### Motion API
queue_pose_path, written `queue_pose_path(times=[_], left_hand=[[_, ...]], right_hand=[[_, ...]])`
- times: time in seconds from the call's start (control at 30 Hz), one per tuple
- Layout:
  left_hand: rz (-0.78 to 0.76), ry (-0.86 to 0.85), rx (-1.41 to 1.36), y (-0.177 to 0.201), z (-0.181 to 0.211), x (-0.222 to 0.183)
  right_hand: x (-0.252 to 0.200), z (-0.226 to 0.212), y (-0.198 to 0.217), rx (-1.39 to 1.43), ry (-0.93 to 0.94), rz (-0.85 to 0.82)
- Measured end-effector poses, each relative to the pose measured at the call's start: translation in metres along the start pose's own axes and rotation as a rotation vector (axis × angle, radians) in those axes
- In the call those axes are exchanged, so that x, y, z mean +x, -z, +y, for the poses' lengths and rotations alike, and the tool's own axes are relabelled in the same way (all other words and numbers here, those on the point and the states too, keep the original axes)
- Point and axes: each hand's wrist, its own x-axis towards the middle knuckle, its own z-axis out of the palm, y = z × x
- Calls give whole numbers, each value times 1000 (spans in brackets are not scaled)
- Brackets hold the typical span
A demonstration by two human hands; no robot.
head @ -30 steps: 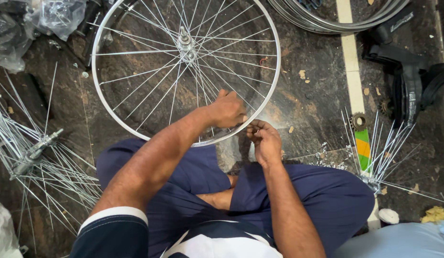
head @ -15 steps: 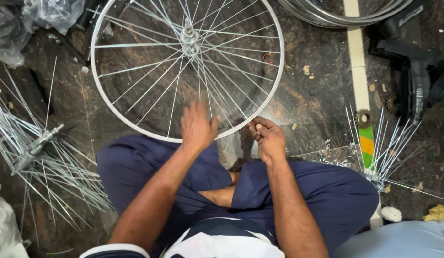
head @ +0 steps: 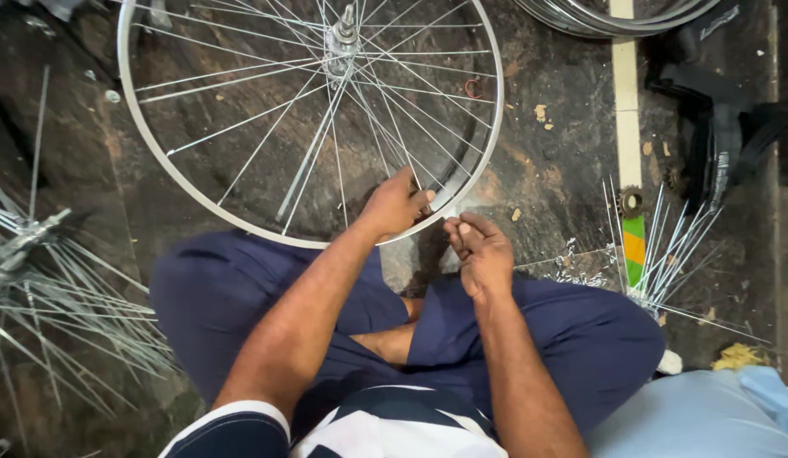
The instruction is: The person laces spokes into a bicycle wheel rim by hand while sitting on the floor.
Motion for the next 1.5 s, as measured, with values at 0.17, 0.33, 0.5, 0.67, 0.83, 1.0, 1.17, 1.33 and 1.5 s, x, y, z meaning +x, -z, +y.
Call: queue_pose_path(times=[0.17,0.33,0.5,0.67,0.83,1.0,1.17,1.33,1.5], left_hand=[[17,-10,-146,1,11,-3],[-57,115,-420,8,25,-6],[-92,136,-533,7,28,-6],[-52,78,-442,1,26,-6],[-75,125,-488,2,29,-9],[-85,154,-511,6,34,-10],[-68,152,-362,11,41,-13],[-73,157,-274,17,47,-15],[-82,161,-307,17,47,-17]], right_hand=[[1,1,-2,-44,6,62],[-18,-19,-15,-7,30,14],[-22,-23,-17,-17,103,27],[-20,-15,-15,-177,153,44],[-22,-13,-16,-148,163,-34],[-13,4,-15,-294,324,10],[-20,0,-24,-366,389,-3],[-27,-10,-29,-602,434,-24],[-27,-12,-33,-677,408,-4]])
